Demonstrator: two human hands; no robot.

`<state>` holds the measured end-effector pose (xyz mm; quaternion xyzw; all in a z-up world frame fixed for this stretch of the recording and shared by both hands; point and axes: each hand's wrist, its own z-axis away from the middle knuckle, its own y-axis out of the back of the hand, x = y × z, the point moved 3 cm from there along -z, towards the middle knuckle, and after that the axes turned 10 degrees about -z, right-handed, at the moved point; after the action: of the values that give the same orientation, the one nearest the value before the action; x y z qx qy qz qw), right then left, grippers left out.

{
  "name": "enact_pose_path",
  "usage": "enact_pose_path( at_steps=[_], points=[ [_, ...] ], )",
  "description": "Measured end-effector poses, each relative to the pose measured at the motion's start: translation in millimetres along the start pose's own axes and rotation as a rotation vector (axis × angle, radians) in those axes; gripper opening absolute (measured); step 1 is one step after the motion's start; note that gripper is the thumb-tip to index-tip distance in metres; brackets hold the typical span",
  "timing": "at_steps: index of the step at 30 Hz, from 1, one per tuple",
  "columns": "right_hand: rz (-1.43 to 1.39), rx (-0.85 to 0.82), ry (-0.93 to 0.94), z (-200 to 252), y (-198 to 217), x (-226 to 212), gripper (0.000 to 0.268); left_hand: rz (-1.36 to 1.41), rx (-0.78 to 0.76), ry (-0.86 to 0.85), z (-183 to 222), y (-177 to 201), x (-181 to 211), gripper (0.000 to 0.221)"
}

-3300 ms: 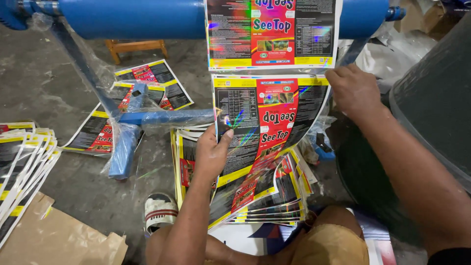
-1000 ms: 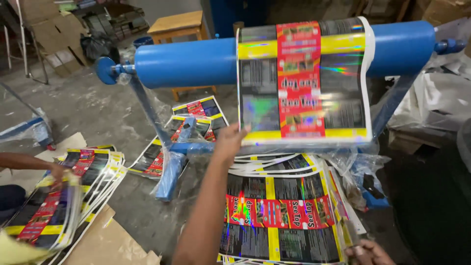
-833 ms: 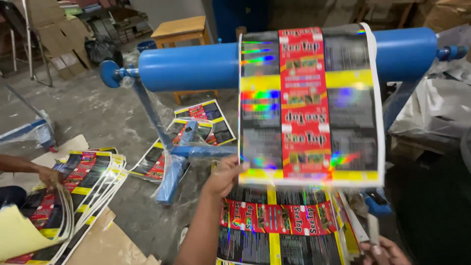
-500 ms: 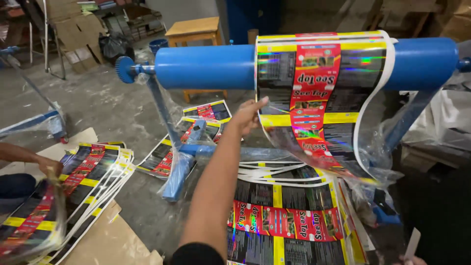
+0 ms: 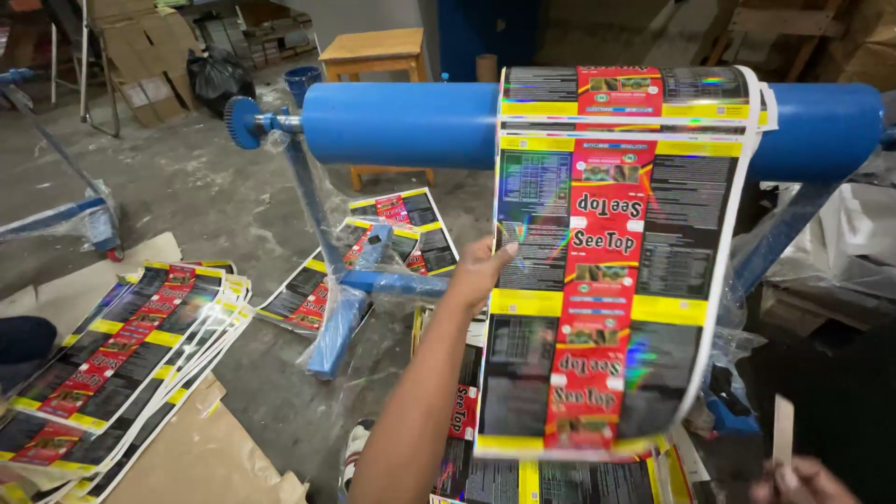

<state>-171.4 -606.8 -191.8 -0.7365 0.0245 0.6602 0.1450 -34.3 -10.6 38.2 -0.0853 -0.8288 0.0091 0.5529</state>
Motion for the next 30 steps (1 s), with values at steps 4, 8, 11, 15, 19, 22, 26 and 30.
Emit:
enact_pose_path(
  at_steps=[4, 8, 11, 15, 19, 22, 26, 30],
  points=[
    [0.105, -0.074, 0.123, 39.9, -127.8, -119.1, 0.018, -0.102, 0.107, 0.075, 28.9, -7.3, 3.5, 0.023],
    [0.493, -0.145, 0.446, 50.0, -224.8, -240.4, 0.023, -0.041, 0.105, 0.086, 62.6, -29.9, 24.8, 0.021],
    [0.759, -0.141, 0.736, 55.9, -305.4, -306.6, 0.024, -0.099, 0.107, 0.063, 83.7, -32.3, 27.7, 0.021],
    [0.887, -0.297, 1.117, 28.9, -381.2, -324.5, 0.021, -0.051, 0.073, -0.002, 107.9, -34.9, 39.2, 0.021],
    [0.988, -0.428, 1.283, 10.1, -443.0, -324.0, 0.03, 0.013, 0.034, 0.066, 126.4, -32.8, 30.2, 0.02],
    [1.094, -0.453, 1.339, -2.8, -469.9, -321.9, 0.033, 0.017, 0.041, 0.054, 134.7, -33.4, 23.5, 0.021],
    [1.132, -0.483, 1.361, -17.0, -483.2, -315.2, 0.035, -0.056, 0.085, 0.06, 145.6, -36.6, 36.0, 0.023],
    [1.188, -0.525, 1.312, -19.3, -486.6, -312.6, 0.031, -0.089, 0.086, 0.027, 152.0, -38.1, 40.6, 0.026]
  ],
)
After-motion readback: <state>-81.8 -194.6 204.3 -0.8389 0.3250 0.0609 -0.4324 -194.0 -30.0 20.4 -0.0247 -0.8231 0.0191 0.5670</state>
